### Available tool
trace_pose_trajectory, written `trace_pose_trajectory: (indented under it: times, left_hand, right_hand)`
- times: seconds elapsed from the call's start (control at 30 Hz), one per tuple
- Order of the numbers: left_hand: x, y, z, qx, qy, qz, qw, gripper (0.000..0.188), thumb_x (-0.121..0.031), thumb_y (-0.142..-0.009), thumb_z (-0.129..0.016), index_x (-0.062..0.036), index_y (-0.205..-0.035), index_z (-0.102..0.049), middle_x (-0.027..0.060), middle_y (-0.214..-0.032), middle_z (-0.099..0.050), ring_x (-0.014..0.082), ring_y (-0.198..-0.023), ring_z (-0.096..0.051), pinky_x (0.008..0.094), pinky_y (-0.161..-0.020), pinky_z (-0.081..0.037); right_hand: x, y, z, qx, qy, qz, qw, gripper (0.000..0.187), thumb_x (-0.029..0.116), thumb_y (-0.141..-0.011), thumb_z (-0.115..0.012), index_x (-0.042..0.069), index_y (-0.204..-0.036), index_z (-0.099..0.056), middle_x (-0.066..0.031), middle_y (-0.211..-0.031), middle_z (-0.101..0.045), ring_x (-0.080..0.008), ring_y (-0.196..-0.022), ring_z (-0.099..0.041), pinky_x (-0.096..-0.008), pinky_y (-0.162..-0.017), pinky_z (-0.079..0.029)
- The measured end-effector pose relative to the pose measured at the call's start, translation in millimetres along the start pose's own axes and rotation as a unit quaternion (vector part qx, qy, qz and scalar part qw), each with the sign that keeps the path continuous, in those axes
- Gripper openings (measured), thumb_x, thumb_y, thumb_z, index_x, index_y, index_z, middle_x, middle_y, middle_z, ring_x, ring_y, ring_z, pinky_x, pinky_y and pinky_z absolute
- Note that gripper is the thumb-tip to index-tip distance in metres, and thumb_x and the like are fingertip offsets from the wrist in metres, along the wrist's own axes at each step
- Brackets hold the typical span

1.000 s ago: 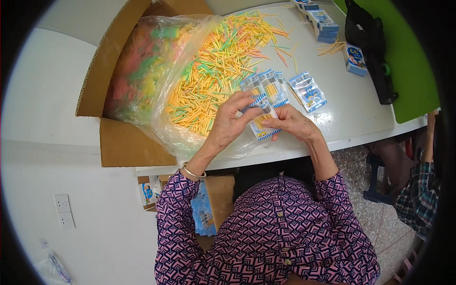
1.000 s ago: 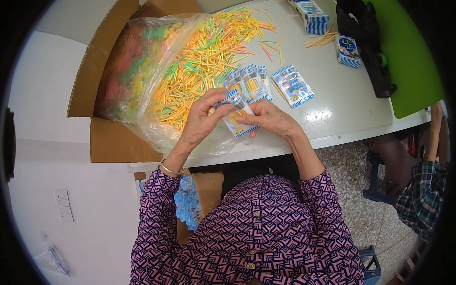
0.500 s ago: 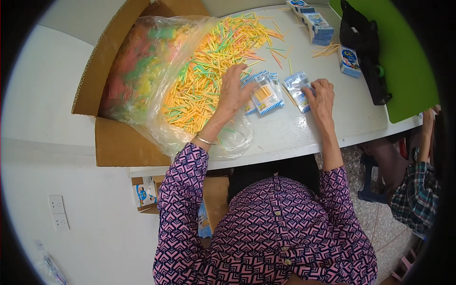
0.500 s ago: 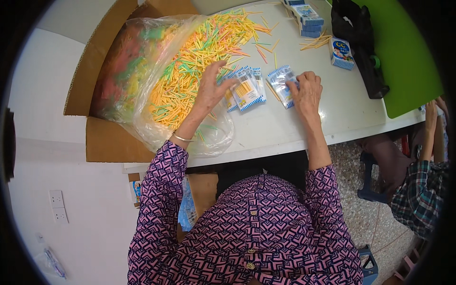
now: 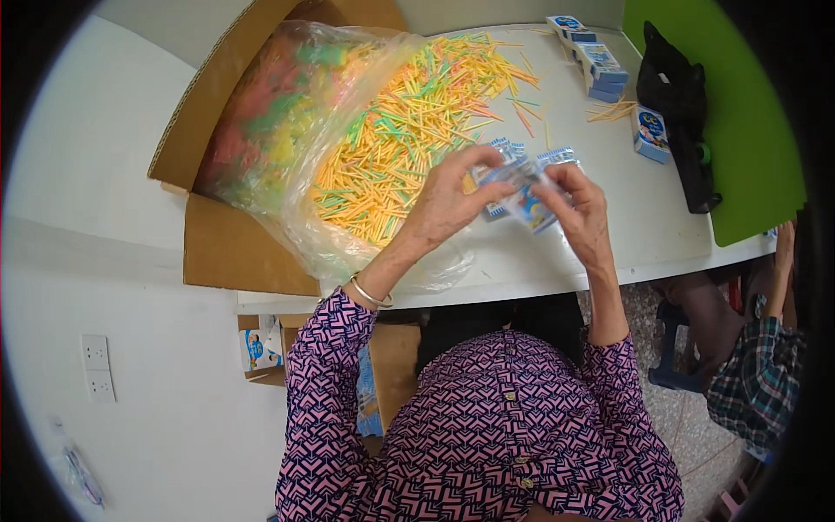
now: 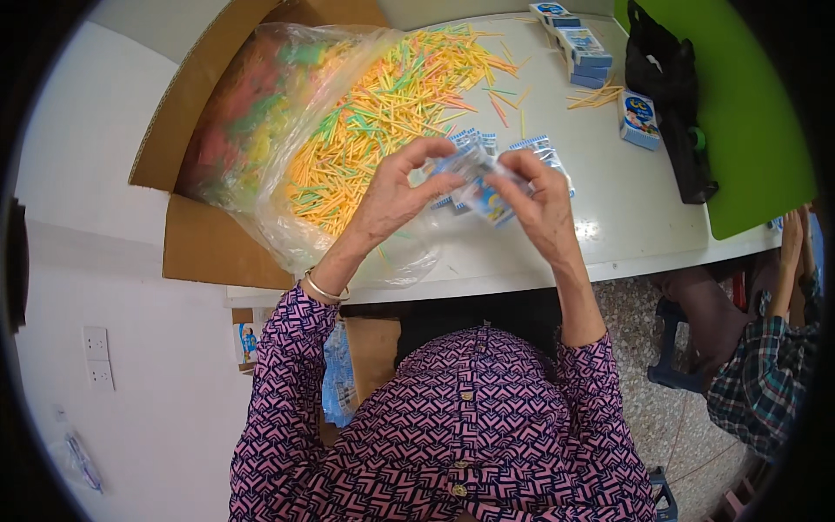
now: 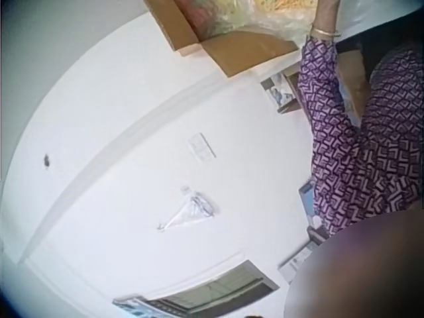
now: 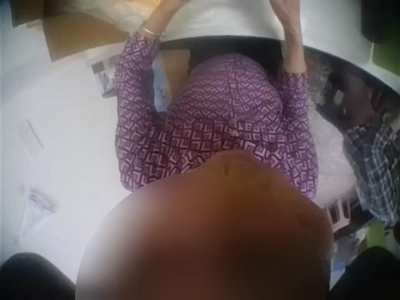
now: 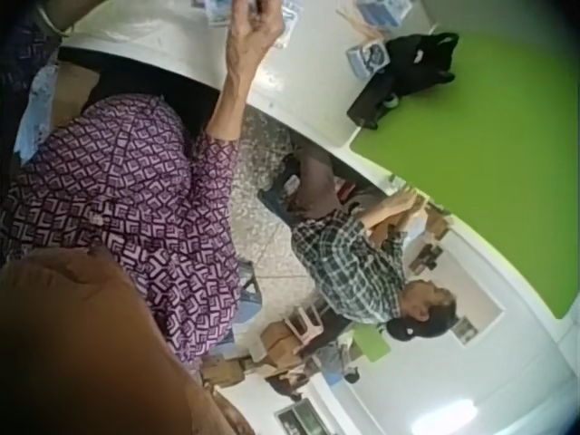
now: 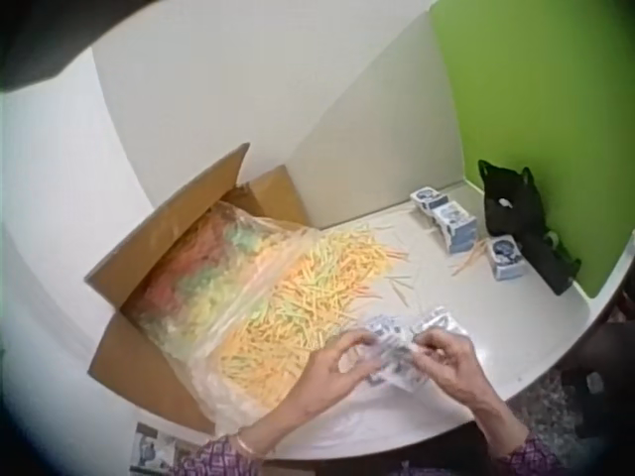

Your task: Packing small blue and white packets into plastic bags along with yellow shredded filler material.

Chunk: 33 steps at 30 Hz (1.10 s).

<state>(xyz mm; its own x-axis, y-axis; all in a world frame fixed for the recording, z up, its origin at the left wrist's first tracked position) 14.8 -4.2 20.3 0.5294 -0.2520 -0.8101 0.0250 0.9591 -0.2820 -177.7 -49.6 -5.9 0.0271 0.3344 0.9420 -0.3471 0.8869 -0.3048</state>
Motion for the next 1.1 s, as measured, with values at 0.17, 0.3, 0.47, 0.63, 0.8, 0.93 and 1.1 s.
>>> trace_pose_trajectory:
  times: [0.17,0.3,0.47,0.63,0.8,0.93,1.1]
  left_hand:
    - [2,29,7,0.058,0.001,0.091,0.994,0.018,-0.014,-0.085,-0.065,0.0008,-0.094,-0.066,0.0039,-0.075,-0.065,0.0068,-0.07,-0.054,0.0244,-0.065,-0.045]
    - [3,54,9,0.023,-0.07,0.062,0.995,0.015,-0.012,-0.085,-0.063,0.001,-0.092,-0.065,0.0067,-0.069,-0.063,0.0066,-0.065,-0.053,0.0254,-0.06,-0.044]
    - [15,67,12,-0.007,-0.056,0.096,0.994,0.013,-0.01,-0.085,-0.062,0.0005,-0.092,-0.065,0.0092,-0.07,-0.062,0.0106,-0.062,-0.053,0.0257,-0.058,-0.043]
    - [24,68,22,-0.015,-0.086,0.066,0.994,0.016,-0.016,-0.081,-0.065,-0.0009,-0.086,-0.065,0.0166,-0.069,-0.06,0.0282,-0.064,-0.059,0.0364,-0.058,-0.043]
    - [54,66,104,-0.021,-0.372,-0.029,0.927,0.026,-0.018,-0.083,-0.062,-0.0037,-0.104,-0.061,0.0142,-0.103,-0.059,0.0305,-0.099,-0.054,0.0386,-0.085,-0.044]
    - [69,73,126,0.081,-0.546,0.033,0.833,0.025,-0.013,-0.078,-0.061,-0.0027,-0.101,-0.06,0.0153,-0.109,-0.053,0.0366,-0.102,-0.049,0.0438,-0.085,-0.043]
    - [82,78,117,0.077,-0.534,-0.002,0.842,0.022,-0.006,-0.072,-0.057,0.0023,-0.093,-0.054,0.0235,-0.108,-0.047,0.0401,-0.101,-0.05,0.0468,-0.08,-0.045]
  right_hand:
    - [-8,11,-27,0.132,-0.04,-0.042,0.99,0.017,0.01,-0.082,-0.066,-0.002,-0.094,-0.061,-0.0007,-0.079,-0.06,-0.0069,-0.074,-0.052,-0.0212,-0.066,-0.042]
    - [-13,18,-43,0.166,-0.066,-0.072,0.981,0.013,0.01,-0.082,-0.066,-0.003,-0.084,-0.065,-0.0008,-0.071,-0.059,-0.0062,-0.066,-0.051,-0.0217,-0.06,-0.039]
    - [-19,22,-57,0.186,-0.058,-0.069,0.978,0.018,0.013,-0.083,-0.064,-0.004,-0.083,-0.064,-0.0047,-0.064,-0.058,-0.0094,-0.059,-0.051,-0.0257,-0.054,-0.04]
    - [-19,23,-67,0.206,-0.035,-0.046,0.977,0.02,0.016,-0.085,-0.062,-0.004,-0.085,-0.063,-0.009,-0.063,-0.056,-0.0131,-0.057,-0.052,-0.0277,-0.053,-0.039]
    - [-27,28,-76,0.234,0.001,-0.017,0.972,0.02,0.016,-0.085,-0.061,-0.004,-0.081,-0.06,-0.0126,-0.065,-0.055,-0.0227,-0.059,-0.053,-0.0326,-0.054,-0.04]
    - [-38,37,-89,0.267,0.021,0.059,0.962,0.019,0.014,-0.086,-0.062,-0.005,-0.084,-0.061,-0.0137,-0.069,-0.057,-0.0206,-0.058,-0.051,-0.0315,-0.054,-0.039]
    - [-37,35,-89,0.29,0.033,0.036,0.956,0.021,0.016,-0.085,-0.062,-0.005,-0.084,-0.061,-0.0161,-0.071,-0.057,-0.0239,-0.06,-0.053,-0.0336,-0.056,-0.04]
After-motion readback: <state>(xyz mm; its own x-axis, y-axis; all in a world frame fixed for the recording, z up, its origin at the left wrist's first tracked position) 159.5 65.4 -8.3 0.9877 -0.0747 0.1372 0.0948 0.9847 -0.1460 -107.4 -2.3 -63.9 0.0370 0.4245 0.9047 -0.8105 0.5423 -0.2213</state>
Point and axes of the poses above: each hand's wrist, its own y-axis away from the middle knuckle, its own z-axis out of the back of the hand, x = y × z, the point moved 2 cm from there along -y, towards the middle knuckle
